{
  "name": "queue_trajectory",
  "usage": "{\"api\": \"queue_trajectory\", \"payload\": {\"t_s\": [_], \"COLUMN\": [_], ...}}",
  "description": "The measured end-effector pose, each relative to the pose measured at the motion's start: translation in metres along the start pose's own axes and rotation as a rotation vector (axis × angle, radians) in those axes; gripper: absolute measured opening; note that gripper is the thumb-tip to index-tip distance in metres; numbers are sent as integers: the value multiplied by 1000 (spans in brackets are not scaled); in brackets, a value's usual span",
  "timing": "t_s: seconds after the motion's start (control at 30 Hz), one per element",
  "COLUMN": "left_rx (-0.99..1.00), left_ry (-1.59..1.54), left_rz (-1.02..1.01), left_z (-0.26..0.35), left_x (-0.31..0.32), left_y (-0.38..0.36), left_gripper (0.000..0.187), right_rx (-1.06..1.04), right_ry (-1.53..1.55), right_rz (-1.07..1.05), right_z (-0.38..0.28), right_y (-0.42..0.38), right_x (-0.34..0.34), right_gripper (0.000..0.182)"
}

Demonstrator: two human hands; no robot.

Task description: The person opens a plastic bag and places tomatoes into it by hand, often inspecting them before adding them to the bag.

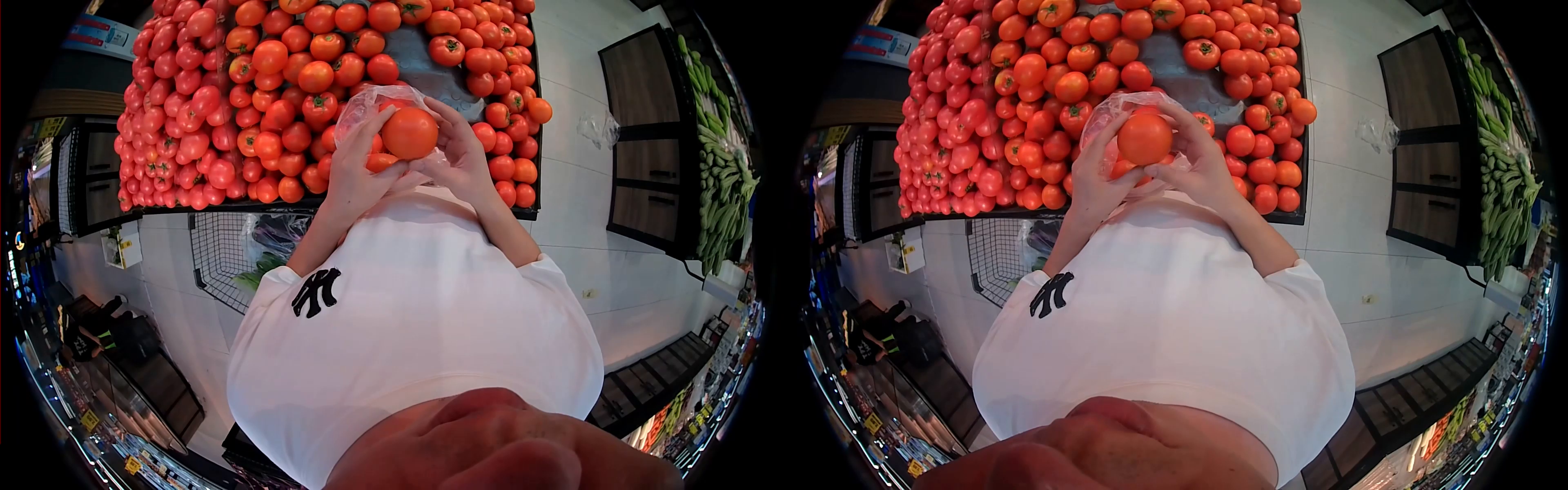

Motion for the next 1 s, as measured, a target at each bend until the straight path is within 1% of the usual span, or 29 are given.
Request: {"api": "queue_trajectory", "payload": {"t_s": [0.1, 0.17, 0.2, 0.3, 0.4, 0.43, 0.53, 0.6, 0.63, 0.67, 0.7, 0.73, 0.77, 0.83, 0.87, 0.97, 1.0], "left_rx": [26, 25, 17, 36, 58, 63, 9, 162, 240, 186, 183, 181, 179, 148, 133, 139, 137], "left_ry": [-27, -47, -55, -88, -85, -77, 16, 186, 270, 280, 319, 360, 400, 362, 343, 344, 347], "left_rz": [10, 0, -9, -33, -23, -14, -76, 74, 149, 225, 243, 260, 277, 229, 203, 177, 178], "left_z": [-2, -2, -2, 0, 7, 9, -7, -6, -3, -9, -9, -9, -9, -17, -20, -18, -19], "left_x": [-1, 0, 1, 4, 4, 4, 0, -11, -15, -17, -18, -21, -22, -22, -21, -18, -17], "left_y": [-1, -2, -2, -2, -2, -2, 0, 7, 8, 7, 8, 11, 12, 13, 13, 13, 13], "left_gripper": [76, 73, 72, 69, 62, 60, 47, 39, 36, 31, 31, 30, 30, 30, 29, 29, 28], "right_rx": [-9, 119, 183, 252, 311, 268, 126, 13, 2, -10, -22, -29, -47, -83, -50, -218, -175], "right_ry": [75, 125, 151, 203, 129, 92, -3, -42, -165, -288, -410, -577, -751, -1093, -1143, -1149, -1093], "right_rz": [-57, 4, 34, 60, 55, 77, 158, 232, 230, 228, 224, 188, 60, -202, -274, -304, -352], "right_z": [6, 10, 12, 16, 20, 18, 12, 10, 7, 2, 0, 2, 4, 10, 17, 31, 34], "right_y": [1, -4, -7, -10, -15, -15, -9, -3, 0, 3, 6, 9, 12, 15, 13, 8, 6], "right_x": [-2, -6, -7, -8, -15, -16, -19, -27, -29, -30, -31, -34, -32, -26, -21, -10, -10], "right_gripper": [67, 61, 59, 58, 58, 58, 58, 59, 61, 63, 65, 73, 74, 76, 75, 65, 54]}}
Point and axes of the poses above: each hand's wrist, its own y-axis towards the middle knuckle, its own x-axis out of the palm, z = x × y, the point moved 4 cm from there along y, towards the middle knuckle, and after that the axes turned 12 degrees about -x, right-handed, at the moved point
